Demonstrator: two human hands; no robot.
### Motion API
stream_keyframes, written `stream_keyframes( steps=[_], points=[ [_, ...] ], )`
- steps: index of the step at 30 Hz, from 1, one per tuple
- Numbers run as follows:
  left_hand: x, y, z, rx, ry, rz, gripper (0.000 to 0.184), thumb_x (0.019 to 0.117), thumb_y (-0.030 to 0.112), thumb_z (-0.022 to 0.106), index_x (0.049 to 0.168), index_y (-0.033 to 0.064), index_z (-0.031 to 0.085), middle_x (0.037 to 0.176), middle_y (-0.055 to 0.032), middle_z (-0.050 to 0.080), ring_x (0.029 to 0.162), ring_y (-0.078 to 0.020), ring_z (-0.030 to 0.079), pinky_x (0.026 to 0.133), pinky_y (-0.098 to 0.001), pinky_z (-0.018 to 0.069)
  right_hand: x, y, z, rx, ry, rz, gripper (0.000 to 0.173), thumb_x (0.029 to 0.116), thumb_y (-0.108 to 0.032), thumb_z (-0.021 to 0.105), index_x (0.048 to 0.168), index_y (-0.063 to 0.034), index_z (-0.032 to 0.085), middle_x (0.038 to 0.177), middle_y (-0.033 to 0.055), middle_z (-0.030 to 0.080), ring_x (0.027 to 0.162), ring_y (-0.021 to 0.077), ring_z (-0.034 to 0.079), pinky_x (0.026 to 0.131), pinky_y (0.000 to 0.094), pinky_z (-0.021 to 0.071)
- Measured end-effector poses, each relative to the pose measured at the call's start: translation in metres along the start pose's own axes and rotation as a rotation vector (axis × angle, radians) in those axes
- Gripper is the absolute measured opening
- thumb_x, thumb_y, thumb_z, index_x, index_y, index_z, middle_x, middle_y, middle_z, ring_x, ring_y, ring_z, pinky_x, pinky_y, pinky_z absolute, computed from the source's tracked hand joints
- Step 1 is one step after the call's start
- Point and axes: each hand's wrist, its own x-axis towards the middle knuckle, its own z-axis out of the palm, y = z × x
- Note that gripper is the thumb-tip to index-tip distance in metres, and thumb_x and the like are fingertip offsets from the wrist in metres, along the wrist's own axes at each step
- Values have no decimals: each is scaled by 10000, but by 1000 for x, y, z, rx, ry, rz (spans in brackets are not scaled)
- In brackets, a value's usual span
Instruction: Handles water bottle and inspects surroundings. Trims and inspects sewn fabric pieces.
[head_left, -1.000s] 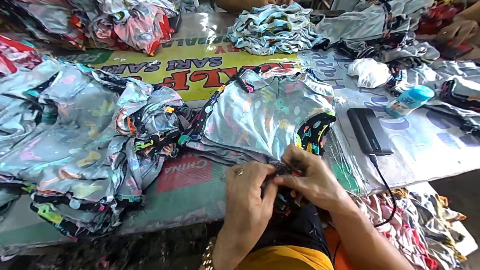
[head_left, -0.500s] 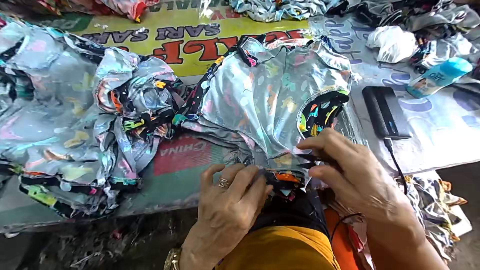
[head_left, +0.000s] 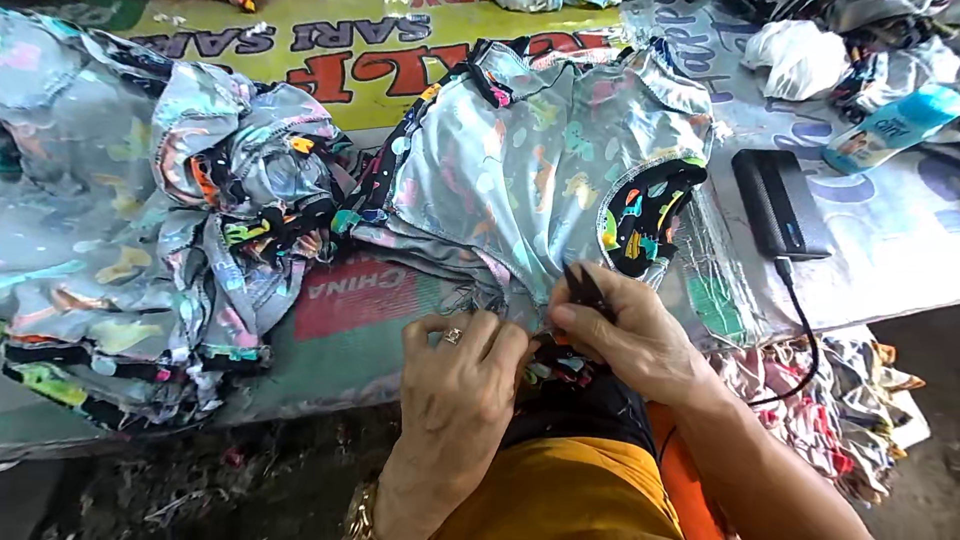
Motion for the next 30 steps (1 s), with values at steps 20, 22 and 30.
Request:
stream_keyframes(
  steps=[20,22,30],
  points=[
    [3,12,23,-640,121,-231,266,981,303,700,1158,128,608,1076,43,708,1022,-47,642,930,-293,500,-11,8,7,-242,121,-67,51,1009,-118,624,983,-78,642,714,-38,592,536,-8,521,481,131,456],
    [4,11,22,-621,119,-212,182,987,244,691,1112,114,665,1031,36,702,976,-46,636,913,-310,484,-9,7,5,-139,99,-81,35,999,-86,623,981,-63,643,784,-19,590,587,7,518,522,140,459],
    [14,2,16,-559,112,-116,113,1027,142,604,990,92,699,917,27,718,875,-37,632,900,-331,432,-10,-9,-10,-407,6,-86,414,1093,-458,420,1157,-100,618,812,-80,561,674,-39,521,579,125,447]
  ],
)
